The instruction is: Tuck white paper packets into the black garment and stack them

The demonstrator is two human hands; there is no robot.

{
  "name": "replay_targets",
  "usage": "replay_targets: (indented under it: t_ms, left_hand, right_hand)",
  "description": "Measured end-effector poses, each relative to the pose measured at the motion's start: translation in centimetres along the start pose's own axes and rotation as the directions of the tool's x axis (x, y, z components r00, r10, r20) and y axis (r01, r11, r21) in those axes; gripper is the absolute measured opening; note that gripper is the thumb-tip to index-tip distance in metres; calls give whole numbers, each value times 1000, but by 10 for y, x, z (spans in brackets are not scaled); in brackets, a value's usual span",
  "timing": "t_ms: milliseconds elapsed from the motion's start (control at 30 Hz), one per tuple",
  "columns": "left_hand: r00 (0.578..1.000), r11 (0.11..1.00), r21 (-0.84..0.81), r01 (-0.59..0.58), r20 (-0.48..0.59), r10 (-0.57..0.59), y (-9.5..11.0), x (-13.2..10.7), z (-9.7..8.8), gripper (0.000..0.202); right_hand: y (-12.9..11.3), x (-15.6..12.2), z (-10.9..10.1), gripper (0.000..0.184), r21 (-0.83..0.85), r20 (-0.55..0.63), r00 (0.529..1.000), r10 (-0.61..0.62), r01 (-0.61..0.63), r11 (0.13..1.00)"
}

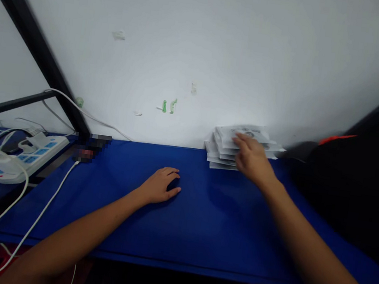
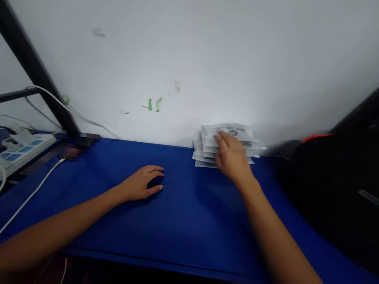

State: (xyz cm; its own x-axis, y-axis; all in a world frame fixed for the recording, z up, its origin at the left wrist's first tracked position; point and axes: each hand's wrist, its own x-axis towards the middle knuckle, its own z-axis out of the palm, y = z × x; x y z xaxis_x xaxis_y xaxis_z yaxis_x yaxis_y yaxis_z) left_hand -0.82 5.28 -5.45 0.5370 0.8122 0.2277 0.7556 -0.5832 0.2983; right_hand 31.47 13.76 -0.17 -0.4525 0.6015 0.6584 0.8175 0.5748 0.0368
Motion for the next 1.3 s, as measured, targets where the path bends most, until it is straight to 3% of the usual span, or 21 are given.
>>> replay_targets:
  t_ms: [67,167,300,533,633,1000,1300]
  left_hand:
    - [999,999,27,27,25,-28,-3,2,0,49]
    - [997,996,58,67,44,-70,-3,3,2,66]
    - [993,995,98,32,109,-42,-1,3,8,79]
    - [989,992,119,29,142,-46,1,3,9,77]
    - [989,993,111,36,141,-52,1,4,9,77]
    - [995,997,56,44,86,-49,2,6,11,73]
    - [993,994,90,56,103,-65,2,6,7,73]
  right_hand:
    - [-36,-1,4,50,160,-2,995,-100,99,982]
    - [-86,-5,19,42,363,123,961,-248,189,912]
    - [-118,-19,44,52,475,316,915,-250,76,877]
    - [-111,-36,62,63,462,407,889,-208,-4,887]
    - [-108,-33,65,66,428,427,886,-180,-23,904]
    - [-105,-24,72,76,336,562,805,-190,-13,942]
    - [-106,-21,76,77,332,583,792,-179,-31,943]
